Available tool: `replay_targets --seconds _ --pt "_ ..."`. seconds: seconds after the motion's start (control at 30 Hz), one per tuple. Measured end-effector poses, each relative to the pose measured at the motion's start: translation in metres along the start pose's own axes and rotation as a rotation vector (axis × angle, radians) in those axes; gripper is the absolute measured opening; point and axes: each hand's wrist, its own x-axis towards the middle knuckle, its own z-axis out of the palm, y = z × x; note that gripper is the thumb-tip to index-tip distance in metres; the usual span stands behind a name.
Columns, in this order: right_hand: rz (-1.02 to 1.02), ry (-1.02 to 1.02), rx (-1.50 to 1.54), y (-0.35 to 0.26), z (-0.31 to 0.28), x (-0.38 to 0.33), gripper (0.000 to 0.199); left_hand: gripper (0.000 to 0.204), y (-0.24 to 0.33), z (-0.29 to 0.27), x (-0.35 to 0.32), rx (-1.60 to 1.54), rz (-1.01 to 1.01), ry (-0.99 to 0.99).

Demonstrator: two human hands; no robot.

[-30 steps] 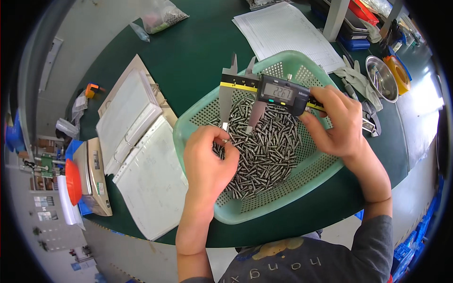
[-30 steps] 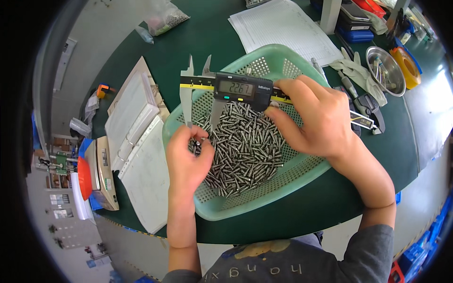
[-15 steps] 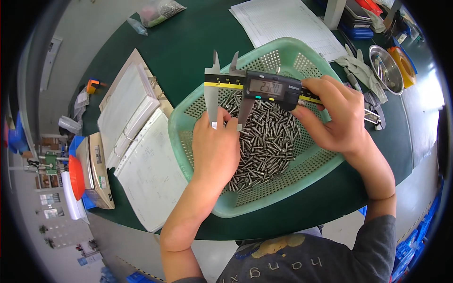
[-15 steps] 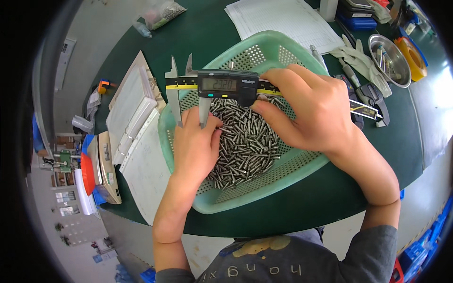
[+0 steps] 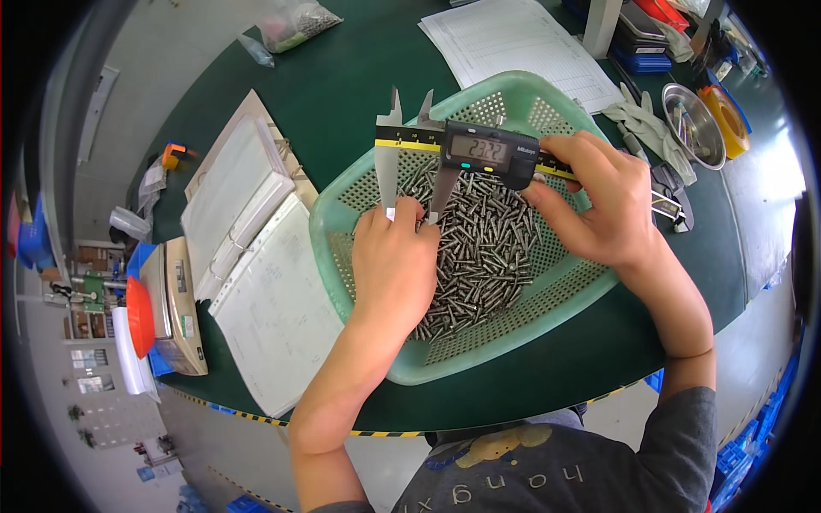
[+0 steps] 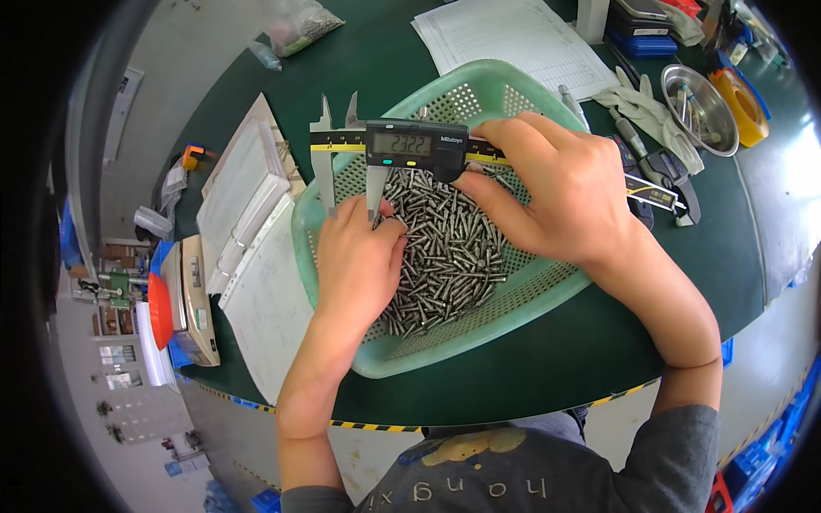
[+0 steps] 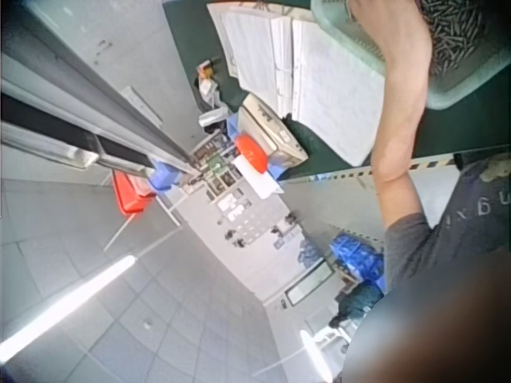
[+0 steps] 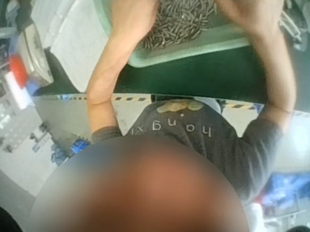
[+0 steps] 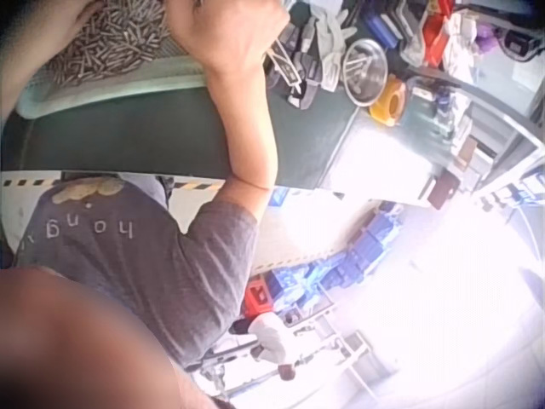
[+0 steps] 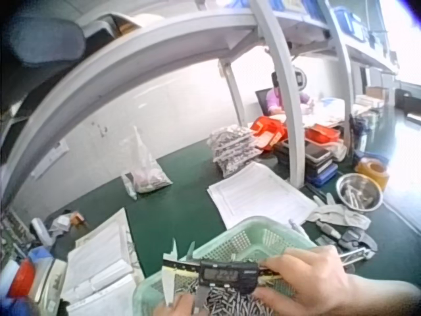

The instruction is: The recorder uses a digital caliper to measure the dimensions of small metal pins at a quality control workstation.

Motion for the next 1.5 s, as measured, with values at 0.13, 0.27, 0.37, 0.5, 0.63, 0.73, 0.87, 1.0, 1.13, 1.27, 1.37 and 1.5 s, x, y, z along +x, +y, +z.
replay_targets --seconds 0.13,0.27,0.37,0.5,0.63,0.73,0.87,1.0,1.13,1.27,1.37,1.5 --pt "-0.076 0.035 -0.025 -0.001 -0.002 0.002 0.032 0.012 -0.004 0.000 0.000 -0.164 -0.073 0.052" --pt "-0.182 0.084 -0.105 0.001 -0.005 0.005 0.035 0.006 0.000 0.000 -0.003 -0.530 -0.268 0.215" --pt "-0.219 0.182 -0.133 0.004 0.000 0.007 0.035 0.008 -0.001 -0.006 -0.005 -0.679 -0.313 0.207" --pt "-0.098 0.050 -0.121 0.000 -0.002 0.003 0.036 0.013 -0.001 -0.008 -0.004 -0.885 -0.250 0.355" --pt "-0.069 -0.037 -0.080 -0.004 -0.003 0.004 0.035 0.019 -0.005 -0.004 -0.012 -1.328 -0.341 0.376" --pt "-0.070 -0.045 -0.067 -0.003 -0.002 0.004 0.035 0.019 -0.008 -0.006 -0.013 -1.525 -0.399 0.370" --pt "-0.088 -0.076 -0.061 -0.004 -0.002 0.004 0.035 0.019 -0.010 -0.008 -0.015 -1.583 -0.390 0.350" --pt "-0.061 -0.096 -0.060 -0.005 -0.002 0.004 0.034 0.018 -0.010 -0.006 -0.014 -1.612 -0.335 0.347" --pt "-0.045 -0.099 -0.037 -0.005 0.000 0.003 0.031 0.018 -0.011 -0.006 -0.014 -1.626 -0.334 0.339" --pt "-0.040 -0.101 -0.018 -0.006 0.002 0.003 0.031 0.019 -0.010 -0.007 -0.016 -1.652 -0.352 0.346" --pt "-0.013 -0.092 -0.004 -0.006 -0.001 0.004 0.030 0.019 -0.009 -0.009 -0.015 -1.646 -0.354 0.355" --pt "-0.011 -0.117 -0.006 -0.005 -0.003 0.005 0.029 0.019 -0.008 -0.009 -0.014 -1.652 -0.362 0.370"
